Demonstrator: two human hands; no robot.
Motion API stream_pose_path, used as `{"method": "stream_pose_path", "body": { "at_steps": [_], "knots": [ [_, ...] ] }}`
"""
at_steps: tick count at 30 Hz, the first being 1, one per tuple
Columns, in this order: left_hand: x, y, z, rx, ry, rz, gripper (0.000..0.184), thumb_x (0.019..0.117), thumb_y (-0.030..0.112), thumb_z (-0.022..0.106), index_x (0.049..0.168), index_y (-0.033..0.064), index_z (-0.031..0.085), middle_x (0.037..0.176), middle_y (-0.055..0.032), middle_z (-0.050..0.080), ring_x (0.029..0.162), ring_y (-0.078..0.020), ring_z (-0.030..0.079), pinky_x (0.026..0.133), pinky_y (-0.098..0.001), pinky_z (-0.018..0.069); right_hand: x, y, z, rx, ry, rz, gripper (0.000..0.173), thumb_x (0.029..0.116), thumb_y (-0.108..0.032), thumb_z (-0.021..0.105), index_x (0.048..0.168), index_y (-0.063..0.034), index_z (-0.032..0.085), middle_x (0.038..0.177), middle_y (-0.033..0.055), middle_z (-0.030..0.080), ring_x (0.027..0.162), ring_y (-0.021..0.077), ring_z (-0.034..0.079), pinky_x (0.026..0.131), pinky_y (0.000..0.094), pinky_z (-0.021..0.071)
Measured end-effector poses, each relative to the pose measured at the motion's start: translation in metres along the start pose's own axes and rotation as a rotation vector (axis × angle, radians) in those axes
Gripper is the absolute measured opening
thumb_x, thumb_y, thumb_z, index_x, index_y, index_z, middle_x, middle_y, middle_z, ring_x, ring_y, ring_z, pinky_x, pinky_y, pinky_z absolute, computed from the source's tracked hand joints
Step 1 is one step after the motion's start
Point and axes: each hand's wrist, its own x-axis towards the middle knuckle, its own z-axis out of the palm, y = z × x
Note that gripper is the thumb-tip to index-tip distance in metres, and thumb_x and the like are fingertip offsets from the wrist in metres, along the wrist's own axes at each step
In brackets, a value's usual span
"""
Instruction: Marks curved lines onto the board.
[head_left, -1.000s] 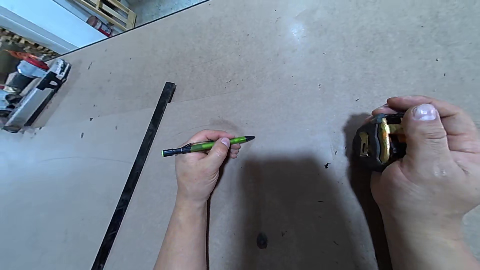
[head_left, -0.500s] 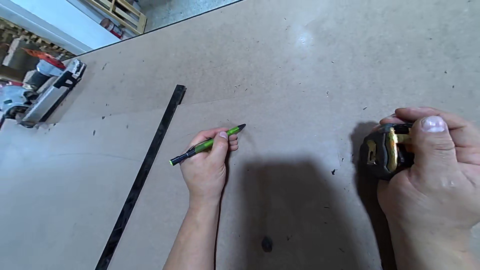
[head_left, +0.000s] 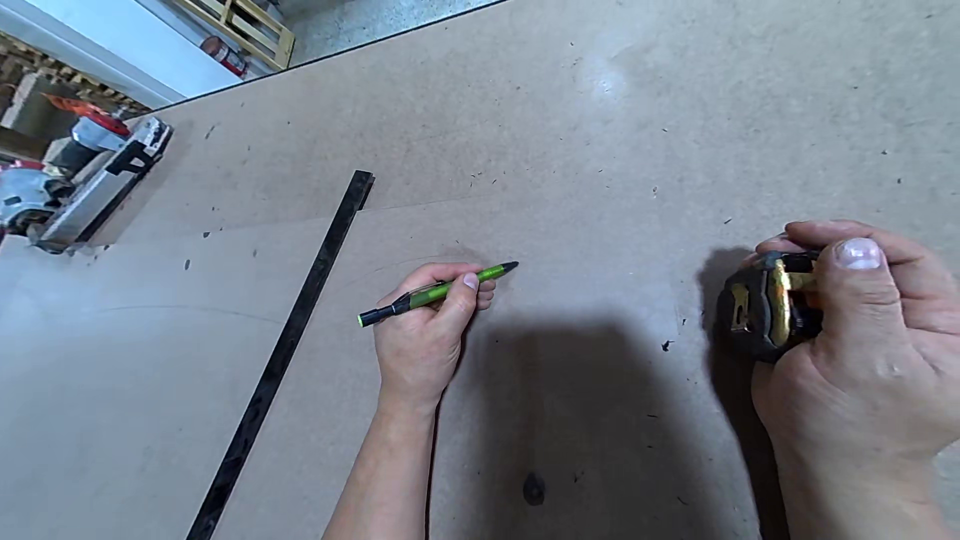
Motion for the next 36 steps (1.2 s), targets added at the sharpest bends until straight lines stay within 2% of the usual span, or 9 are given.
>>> {"method": "stream_pose_path", "body": {
  "at_steps": [4, 7, 11, 15, 19, 26, 28, 32, 36],
  "knots": [
    [0.007, -0.004, 0.003, -0.037, 0.22, -0.029, 0.012, 0.1008, 0.004, 0.061, 0.104, -0.0024, 0.07, 0.089, -0.0167, 0.077, 0.076, -0.0256, 0.077, 0.072, -0.0382, 0.0666, 0.0, 0.0, 0.0, -0.002, 0.005, -0.005, 0.029, 0.1104, -0.022, 0.041, 0.123, -0.0083, 0.062, 0.104, -0.0015, 0.07, 0.091, 0.0119, 0.071, 0.082, 0.0288, 0.0609],
    [0.007, -0.003, 0.004, -0.024, 0.276, -0.045, 0.011, 0.101, 0.003, 0.06, 0.102, -0.002, 0.07, 0.087, -0.0159, 0.077, 0.074, -0.0248, 0.077, 0.07, -0.0372, 0.0666, 0.0, 0.001, 0.001, 0.016, 0.008, -0.016, 0.027, 0.1101, -0.022, 0.042, 0.122, -0.0089, 0.063, 0.105, -0.0019, 0.07, 0.093, 0.0112, 0.071, 0.083, 0.0284, 0.0606],
    [0.003, -0.002, 0.004, 0.015, 0.164, -0.023, 0.013, 0.1015, 0.007, 0.062, 0.107, 0.0009, 0.072, 0.091, -0.0146, 0.077, 0.079, -0.0248, 0.077, 0.074, -0.0368, 0.0662, 0.001, 0.002, 0.002, 0.031, 0.013, -0.024, 0.027, 0.1099, -0.022, 0.043, 0.122, -0.0089, 0.064, 0.106, -0.0017, 0.071, 0.093, 0.0108, 0.07, 0.084, 0.0286, 0.0601],
    [-0.004, 0.0, -0.003, 0.027, -0.055, 0.03, 0.013, 0.0994, 0.01, 0.064, 0.105, 0.0044, 0.074, 0.091, -0.0142, 0.077, 0.076, -0.0248, 0.076, 0.069, -0.0358, 0.0659, 0.0, -0.001, 0.001, 0.015, 0.012, 0.0, 0.028, 0.11, -0.023, 0.042, 0.124, -0.0091, 0.063, 0.108, -0.0012, 0.07, 0.095, 0.0118, 0.071, 0.084, 0.0283, 0.0605],
    [-0.003, -0.001, -0.005, -0.033, -0.077, 0.022, 0.011, 0.0988, 0.008, 0.063, 0.103, 0.0033, 0.073, 0.089, -0.0159, 0.076, 0.074, -0.025, 0.075, 0.067, -0.0358, 0.0652, 0.0, 0.0, 0.001, 0.011, 0.007, 0.002, 0.029, 0.1102, -0.023, 0.042, 0.124, -0.0089, 0.062, 0.108, -0.001, 0.07, 0.095, 0.0123, 0.07, 0.085, 0.0294, 0.0604],
    [0.008, -0.005, 0.002, -0.017, 0.256, -0.04, 0.012, 0.1013, 0.005, 0.061, 0.104, -0.0013, 0.071, 0.089, -0.0154, 0.077, 0.076, -0.0245, 0.077, 0.073, -0.0375, 0.0663, 0.001, 0.002, 0.002, 0.029, 0.012, -0.016, 0.027, 0.1101, -0.022, 0.043, 0.121, -0.0082, 0.063, 0.105, -0.001, 0.071, 0.093, 0.0122, 0.07, 0.084, 0.03, 0.0603],
    [0.008, -0.004, 0.003, -0.022, 0.277, -0.049, 0.011, 0.1011, 0.004, 0.061, 0.104, -0.0015, 0.07, 0.089, -0.0154, 0.077, 0.076, -0.0244, 0.077, 0.072, -0.0373, 0.0664, 0.0, 0.0, 0.001, 0.017, 0.006, 0.001, 0.028, 0.1101, -0.022, 0.042, 0.122, -0.0079, 0.063, 0.105, -0.0011, 0.07, 0.093, 0.012, 0.071, 0.084, 0.0292, 0.0606],
    [0.001, 0.0, 0.001, 0.015, 0.071, -0.019, 0.014, 0.1016, 0.009, 0.063, 0.109, 0.0028, 0.073, 0.093, -0.0143, 0.077, 0.08, -0.0247, 0.077, 0.074, -0.0363, 0.0659, 0.0, -0.001, 0.001, 0.02, 0.008, 0.006, 0.028, 0.1102, -0.022, 0.041, 0.123, -0.0085, 0.062, 0.106, -0.001, 0.07, 0.094, 0.0119, 0.071, 0.084, 0.0286, 0.0606],
    [-0.002, -0.003, -0.009, -0.053, -0.16, 0.03, 0.012, 0.0982, 0.007, 0.064, 0.105, 0.0029, 0.073, 0.089, -0.0156, 0.076, 0.073, -0.0246, 0.075, 0.066, -0.0353, 0.0652, -0.001, -0.001, 0.001, 0.016, 0.006, 0.001, 0.028, 0.1102, -0.022, 0.042, 0.123, -0.0089, 0.062, 0.107, -0.0016, 0.07, 0.094, 0.0115, 0.071, 0.085, 0.0289, 0.0604]
  ]
}}
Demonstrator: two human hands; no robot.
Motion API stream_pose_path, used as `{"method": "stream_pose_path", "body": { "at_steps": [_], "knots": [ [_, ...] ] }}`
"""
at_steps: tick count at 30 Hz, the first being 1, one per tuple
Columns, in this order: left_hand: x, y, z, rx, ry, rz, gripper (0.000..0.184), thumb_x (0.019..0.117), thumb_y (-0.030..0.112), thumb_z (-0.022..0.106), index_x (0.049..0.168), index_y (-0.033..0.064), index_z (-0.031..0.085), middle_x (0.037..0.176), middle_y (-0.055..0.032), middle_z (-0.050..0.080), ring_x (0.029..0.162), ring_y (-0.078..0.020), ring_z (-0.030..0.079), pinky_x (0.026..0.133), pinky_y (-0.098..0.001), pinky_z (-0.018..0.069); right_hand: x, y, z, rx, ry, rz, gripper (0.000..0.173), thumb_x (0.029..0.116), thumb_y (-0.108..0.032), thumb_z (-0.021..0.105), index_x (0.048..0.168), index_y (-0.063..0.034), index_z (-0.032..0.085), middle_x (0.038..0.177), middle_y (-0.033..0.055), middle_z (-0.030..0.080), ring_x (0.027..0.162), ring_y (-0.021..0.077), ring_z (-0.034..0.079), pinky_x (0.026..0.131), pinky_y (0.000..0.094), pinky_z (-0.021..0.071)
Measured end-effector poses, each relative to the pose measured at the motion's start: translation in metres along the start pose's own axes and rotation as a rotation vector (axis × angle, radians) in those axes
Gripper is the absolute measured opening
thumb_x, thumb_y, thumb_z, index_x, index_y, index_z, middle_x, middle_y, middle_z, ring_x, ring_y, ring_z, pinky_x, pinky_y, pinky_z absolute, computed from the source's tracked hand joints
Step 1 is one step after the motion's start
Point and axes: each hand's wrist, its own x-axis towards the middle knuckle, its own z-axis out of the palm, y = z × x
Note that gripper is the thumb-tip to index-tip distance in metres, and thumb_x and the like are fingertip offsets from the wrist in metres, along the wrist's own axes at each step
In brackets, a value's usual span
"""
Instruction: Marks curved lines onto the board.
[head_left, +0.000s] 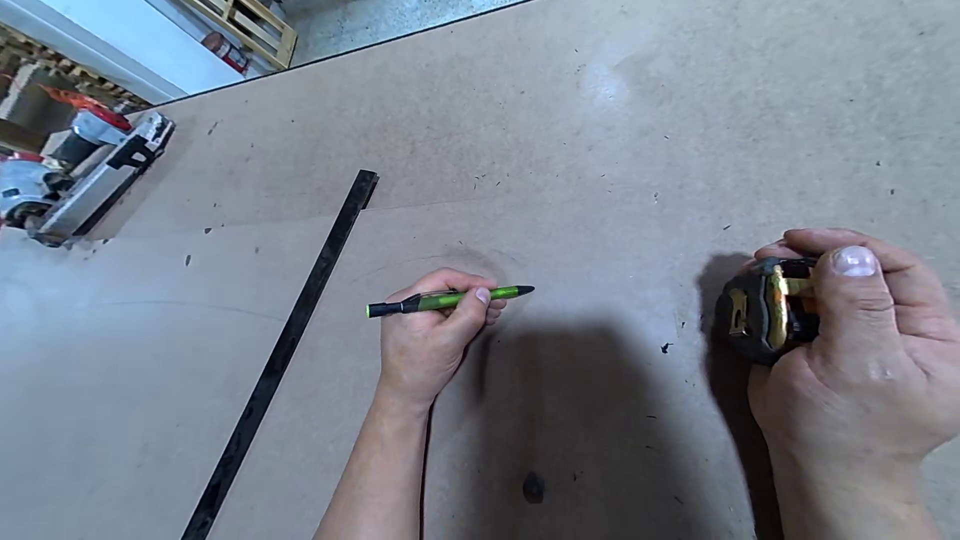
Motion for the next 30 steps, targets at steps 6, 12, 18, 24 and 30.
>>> {"method": "stream_pose_path", "body": {
  "at_steps": [6, 12, 18, 24, 30],
  "knots": [
    [0.004, 0.001, 0.004, 0.014, 0.105, -0.043, 0.013, 0.1003, 0.007, 0.063, 0.106, 0.0022, 0.073, 0.091, -0.0157, 0.077, 0.076, -0.0249, 0.076, 0.071, -0.0366, 0.0658, 0.002, 0.004, 0.001, 0.031, -0.001, -0.034, 0.027, 0.1102, -0.022, 0.043, 0.121, -0.0092, 0.064, 0.105, -0.002, 0.071, 0.093, 0.0111, 0.07, 0.084, 0.0291, 0.0601],
    [0.012, -0.001, 0.01, 0.003, 0.4, -0.084, 0.012, 0.102, 0.005, 0.061, 0.105, -0.0018, 0.07, 0.09, -0.0158, 0.077, 0.077, -0.025, 0.077, 0.072, -0.0377, 0.0667, 0.001, 0.003, 0.001, 0.016, 0.005, -0.025, 0.027, 0.1102, -0.022, 0.043, 0.121, -0.0092, 0.063, 0.105, -0.0022, 0.071, 0.094, 0.0111, 0.07, 0.085, 0.0294, 0.06],
    [0.002, 0.001, -0.001, 0.028, 0.045, -0.025, 0.012, 0.0996, 0.007, 0.062, 0.105, 0.0036, 0.073, 0.091, -0.0138, 0.076, 0.076, -0.0236, 0.075, 0.07, -0.0352, 0.0648, 0.001, 0.003, 0.001, 0.019, 0.002, -0.037, 0.026, 0.1101, -0.022, 0.043, 0.12, -0.0096, 0.064, 0.105, -0.0025, 0.071, 0.093, 0.0106, 0.07, 0.084, 0.0287, 0.0601],
    [0.009, -0.003, -0.003, -0.07, 0.045, -0.017, 0.013, 0.0992, 0.005, 0.062, 0.104, -0.0019, 0.071, 0.091, -0.0191, 0.076, 0.077, -0.0268, 0.076, 0.073, -0.0385, 0.0659, 0.002, 0.004, 0.001, 0.016, 0.003, -0.036, 0.025, 0.1099, -0.022, 0.044, 0.121, -0.0093, 0.064, 0.105, -0.0019, 0.07, 0.093, 0.0114, 0.07, 0.084, 0.0294, 0.0602],
    [0.007, -0.002, -0.006, -0.049, -0.014, -0.032, 0.009, 0.0967, 0.005, 0.063, 0.099, 0.0018, 0.072, 0.088, -0.0164, 0.075, 0.073, -0.0248, 0.075, 0.069, -0.0366, 0.065, 0.001, 0.001, 0.002, 0.017, 0.001, -0.034, 0.025, 0.1096, -0.021, 0.045, 0.12, -0.0099, 0.064, 0.102, -0.0036, 0.07, 0.09, 0.0095, 0.07, 0.082, 0.0274, 0.0598]
  ]
}}
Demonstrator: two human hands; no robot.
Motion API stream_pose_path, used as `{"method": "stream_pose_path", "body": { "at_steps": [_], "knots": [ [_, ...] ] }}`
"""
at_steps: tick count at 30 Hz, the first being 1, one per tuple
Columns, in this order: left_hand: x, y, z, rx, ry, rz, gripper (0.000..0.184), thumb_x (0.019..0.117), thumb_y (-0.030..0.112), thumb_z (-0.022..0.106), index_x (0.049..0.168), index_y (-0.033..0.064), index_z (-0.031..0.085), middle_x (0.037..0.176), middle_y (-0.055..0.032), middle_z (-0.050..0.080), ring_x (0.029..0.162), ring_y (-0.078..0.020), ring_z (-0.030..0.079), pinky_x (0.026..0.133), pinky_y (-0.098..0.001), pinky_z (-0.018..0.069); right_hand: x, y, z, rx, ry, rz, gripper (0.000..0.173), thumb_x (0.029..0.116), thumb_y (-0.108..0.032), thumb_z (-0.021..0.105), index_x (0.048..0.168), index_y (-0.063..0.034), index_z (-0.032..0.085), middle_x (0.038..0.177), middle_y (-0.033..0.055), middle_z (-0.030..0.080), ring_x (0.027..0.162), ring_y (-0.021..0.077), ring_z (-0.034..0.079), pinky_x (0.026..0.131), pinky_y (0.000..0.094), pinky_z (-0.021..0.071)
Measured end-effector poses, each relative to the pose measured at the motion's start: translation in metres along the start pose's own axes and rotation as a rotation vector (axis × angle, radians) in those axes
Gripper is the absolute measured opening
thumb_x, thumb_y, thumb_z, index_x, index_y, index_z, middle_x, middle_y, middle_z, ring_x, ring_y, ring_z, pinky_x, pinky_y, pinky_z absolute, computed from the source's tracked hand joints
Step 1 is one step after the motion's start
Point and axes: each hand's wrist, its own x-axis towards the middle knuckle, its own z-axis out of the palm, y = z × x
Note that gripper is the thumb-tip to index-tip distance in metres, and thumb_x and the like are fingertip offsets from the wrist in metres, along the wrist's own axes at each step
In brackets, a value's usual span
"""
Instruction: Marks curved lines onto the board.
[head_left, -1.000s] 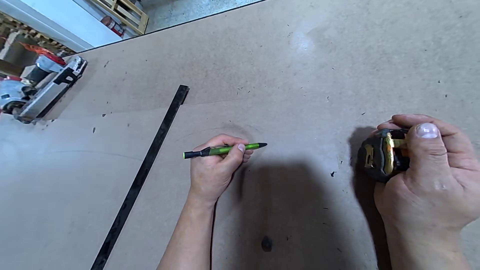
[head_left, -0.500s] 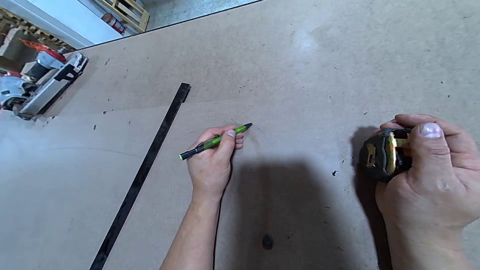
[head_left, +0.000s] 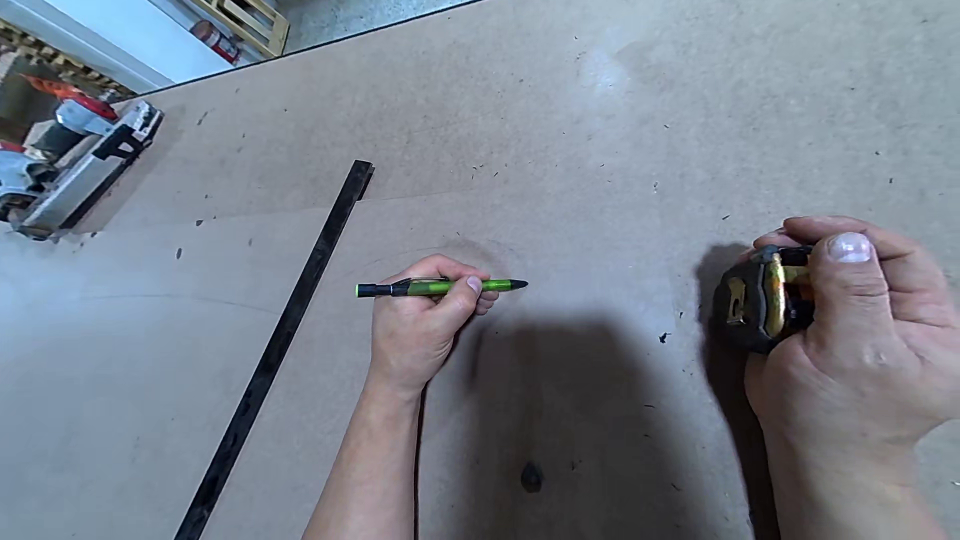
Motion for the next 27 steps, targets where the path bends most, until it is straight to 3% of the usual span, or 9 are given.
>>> {"method": "stream_pose_path", "body": {
  "at_steps": [7, 12, 17, 21, 24, 27],
  "knots": [
    [-0.003, 0.002, 0.002, 0.038, 0.003, -0.003, 0.01, 0.0981, 0.007, 0.065, 0.104, 0.0037, 0.073, 0.092, -0.0151, 0.076, 0.077, -0.0247, 0.075, 0.071, -0.0358, 0.0649, 0.0, 0.0, 0.0, -0.012, 0.005, 0.009, 0.025, 0.1096, -0.022, 0.045, 0.12, -0.011, 0.064, 0.102, -0.0047, 0.07, 0.09, 0.0087, 0.07, 0.083, 0.0277, 0.0598],
    [0.006, 0.002, 0.011, -0.012, 0.264, -0.063, 0.012, 0.1011, 0.007, 0.063, 0.106, -0.0015, 0.07, 0.093, -0.0178, 0.077, 0.081, -0.0268, 0.077, 0.076, -0.0387, 0.0663, 0.001, 0.003, -0.001, -0.003, -0.007, 0.001, 0.026, 0.1096, -0.022, 0.045, 0.121, -0.0086, 0.064, 0.104, -0.0021, 0.07, 0.093, 0.0112, 0.07, 0.085, 0.03, 0.0599],
    [0.004, 0.001, 0.011, 0.018, 0.196, -0.031, 0.011, 0.0997, 0.005, 0.063, 0.105, -0.0013, 0.071, 0.092, -0.0178, 0.077, 0.079, -0.0262, 0.077, 0.074, -0.0376, 0.0662, 0.001, 0.003, -0.002, -0.006, 0.0, 0.003, 0.026, 0.1098, -0.023, 0.044, 0.121, -0.0086, 0.064, 0.105, -0.0017, 0.07, 0.093, 0.0117, 0.07, 0.085, 0.0307, 0.0599],
    [0.006, 0.003, 0.015, 0.0, 0.391, -0.091, 0.012, 0.1025, 0.006, 0.061, 0.104, -0.0021, 0.069, 0.09, -0.0171, 0.077, 0.077, -0.0267, 0.078, 0.074, -0.0389, 0.0668, 0.0, 0.003, -0.003, 0.004, 0.004, 0.017, 0.027, 0.1098, -0.023, 0.045, 0.122, -0.0082, 0.063, 0.106, -0.0007, 0.07, 0.095, 0.0131, 0.07, 0.086, 0.0322, 0.06],
    [0.007, 0.0, 0.013, -0.085, 0.511, -0.053, 0.016, 0.1046, 0.009, 0.057, 0.101, -0.0021, 0.068, 0.086, -0.0166, 0.077, 0.072, -0.0253, 0.077, 0.07, -0.0382, 0.0659, -0.001, 0.003, -0.001, -0.017, 0.0, -0.037, 0.024, 0.1092, -0.02, 0.046, 0.121, -0.0078, 0.063, 0.104, -0.0028, 0.069, 0.092, 0.0109, 0.07, 0.085, 0.0302, 0.0601],
    [0.007, -0.001, 0.011, -0.13, 0.521, -0.025, 0.019, 0.1071, 0.014, 0.053, 0.107, -0.0004, 0.066, 0.088, -0.0146, 0.076, 0.076, -0.0244, 0.077, 0.074, -0.0383, 0.0656, -0.001, 0.002, -0.002, -0.145, 0.01, -0.173, 0.018, 0.1057, -0.015, 0.054, 0.117, -0.0059, 0.063, 0.104, -0.0046, 0.068, 0.091, 0.0058, 0.067, 0.083, 0.0257, 0.0579]
  ]
}}
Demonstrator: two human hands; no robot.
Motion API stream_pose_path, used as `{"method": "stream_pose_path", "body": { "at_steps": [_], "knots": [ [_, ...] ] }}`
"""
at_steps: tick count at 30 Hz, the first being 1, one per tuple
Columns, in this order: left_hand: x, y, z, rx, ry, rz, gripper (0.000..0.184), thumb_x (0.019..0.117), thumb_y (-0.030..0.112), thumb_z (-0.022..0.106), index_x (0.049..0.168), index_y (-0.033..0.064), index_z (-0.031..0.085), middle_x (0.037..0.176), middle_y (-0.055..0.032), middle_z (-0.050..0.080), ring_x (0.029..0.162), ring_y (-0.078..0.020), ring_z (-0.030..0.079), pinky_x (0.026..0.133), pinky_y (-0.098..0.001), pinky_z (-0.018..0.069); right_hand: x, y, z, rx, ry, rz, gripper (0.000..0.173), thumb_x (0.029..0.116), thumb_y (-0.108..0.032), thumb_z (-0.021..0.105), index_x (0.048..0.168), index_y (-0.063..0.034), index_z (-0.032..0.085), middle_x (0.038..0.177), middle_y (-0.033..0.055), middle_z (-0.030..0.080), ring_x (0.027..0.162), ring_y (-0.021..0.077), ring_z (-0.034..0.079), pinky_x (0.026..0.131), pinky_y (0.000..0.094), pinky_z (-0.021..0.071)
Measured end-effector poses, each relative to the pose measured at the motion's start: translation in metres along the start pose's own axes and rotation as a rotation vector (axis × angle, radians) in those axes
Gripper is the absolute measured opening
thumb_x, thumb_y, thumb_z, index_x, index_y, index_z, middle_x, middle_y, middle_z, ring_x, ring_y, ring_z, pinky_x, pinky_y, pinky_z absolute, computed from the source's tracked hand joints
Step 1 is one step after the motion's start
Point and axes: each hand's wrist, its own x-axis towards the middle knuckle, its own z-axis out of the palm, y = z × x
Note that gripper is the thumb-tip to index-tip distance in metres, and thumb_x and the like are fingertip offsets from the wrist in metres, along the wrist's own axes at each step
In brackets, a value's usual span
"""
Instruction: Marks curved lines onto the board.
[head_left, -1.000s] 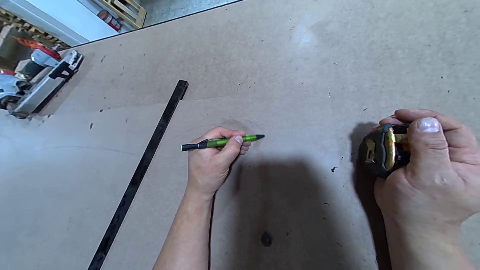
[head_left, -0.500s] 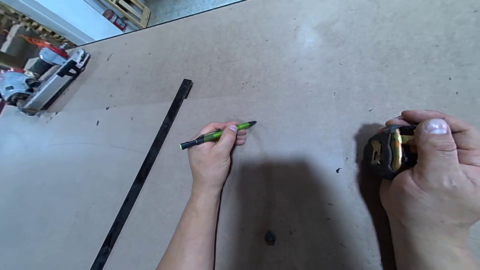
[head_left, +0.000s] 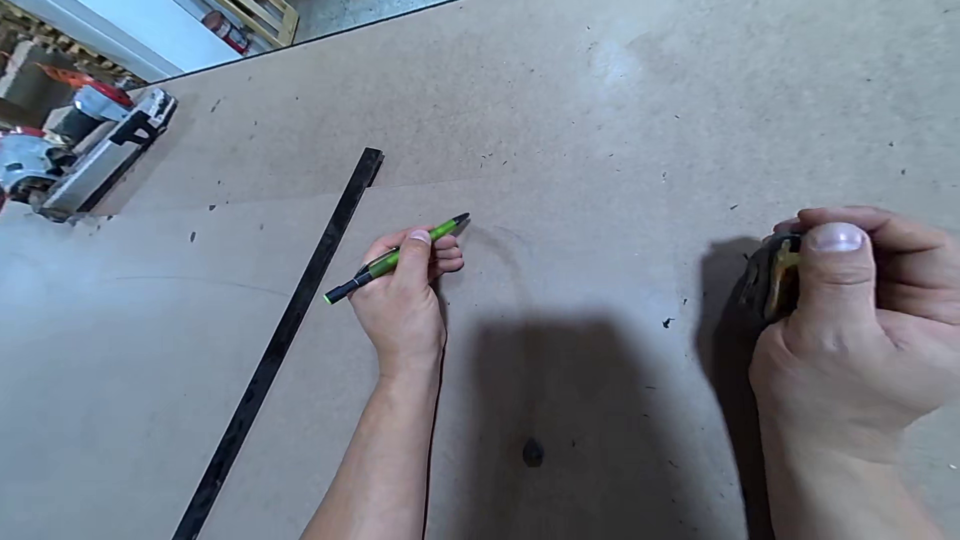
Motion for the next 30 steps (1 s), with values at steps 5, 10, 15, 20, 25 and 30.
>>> {"method": "stream_pose_path", "body": {
  "at_steps": [5, 10, 15, 20, 25, 30],
  "knots": [
    [-0.001, 0.011, -0.047, 0.181, -0.088, 0.164, 0.037, 0.1126, 0.025, 0.04, 0.138, 0.0004, 0.053, 0.112, -0.0139, 0.075, 0.096, -0.0271, 0.076, 0.089, -0.0428, 0.0635, 0.0, -0.001, 0.0, -0.381, -0.012, -0.016, 0.023, 0.1003, -0.026, 0.066, 0.116, -0.0089, 0.07, 0.107, 0.0016, 0.068, 0.095, 0.006, 0.065, 0.082, 0.0249, 0.0552],
    [-0.07, 0.034, -0.276, 1.133, -0.03, 0.283, 0.051, 0.1064, 0.036, 0.052, 0.146, 0.0043, 0.053, 0.142, -0.0174, 0.06, 0.128, -0.0273, 0.061, 0.11, -0.0468, 0.0487, 0.0, 0.0, 0.006, -0.506, -0.093, -0.114, 0.04, 0.0955, -0.047, 0.07, 0.124, -0.0191, 0.072, 0.123, 0.0023, 0.071, 0.119, 0.0163, 0.062, 0.104, 0.0394, 0.0456],
    [-0.18, 0.027, -0.421, 1.51, -0.036, -0.136, 0.057, 0.1088, 0.043, 0.041, 0.156, 0.0119, 0.043, 0.159, -0.0126, 0.046, 0.142, -0.0301, 0.05, 0.113, -0.0543, 0.0441, -0.014, -0.028, 0.025, -0.419, -0.312, -0.461, 0.026, 0.0988, -0.038, 0.067, 0.111, -0.0174, 0.078, 0.115, 0.0052, 0.073, 0.111, 0.022, 0.065, 0.097, 0.0436, 0.0499],
    [-0.224, 0.048, -0.422, 1.541, -0.095, -0.057, 0.035, 0.1008, 0.019, 0.056, 0.133, 0.013, 0.067, 0.13, -0.0163, 0.068, 0.119, -0.0355, 0.067, 0.097, -0.0577, 0.054, -0.082, -0.072, 0.031, -0.475, -0.936, -0.435, 0.04, 0.0947, -0.056, 0.065, 0.115, -0.0229, 0.075, 0.115, -0.0021, 0.071, 0.11, 0.0156, 0.066, 0.094, 0.0421, 0.0567],
    [-0.249, 0.071, -0.394, 1.377, -0.115, -0.221, 0.041, 0.0886, 0.014, 0.069, 0.129, 0.0069, 0.063, 0.113, -0.0135, 0.069, 0.104, -0.0282, 0.067, 0.09, -0.0529, 0.056, -0.127, -0.066, 0.0, -0.559, -0.868, -0.299, 0.018, 0.1007, -0.028, 0.061, 0.104, -0.019, 0.075, 0.112, 0.0013, 0.07, 0.108, 0.0182, 0.066, 0.091, 0.0416, 0.0559],
    [-0.296, 0.084, -0.355, 1.145, -0.32, -0.334, 0.058, 0.084, 0.015, 0.079, 0.135, 0.0017, 0.056, 0.109, -0.0106, 0.067, 0.094, -0.0212, 0.067, 0.082, -0.0429, 0.059, -0.11, -0.059, -0.02, -0.787, -0.395, 0.002, 0.021, 0.1021, -0.023, 0.058, 0.114, -0.0146, 0.073, 0.121, 0.0108, 0.067, 0.105, 0.0258, 0.067, 0.088, 0.0464, 0.056]
  ]
}}
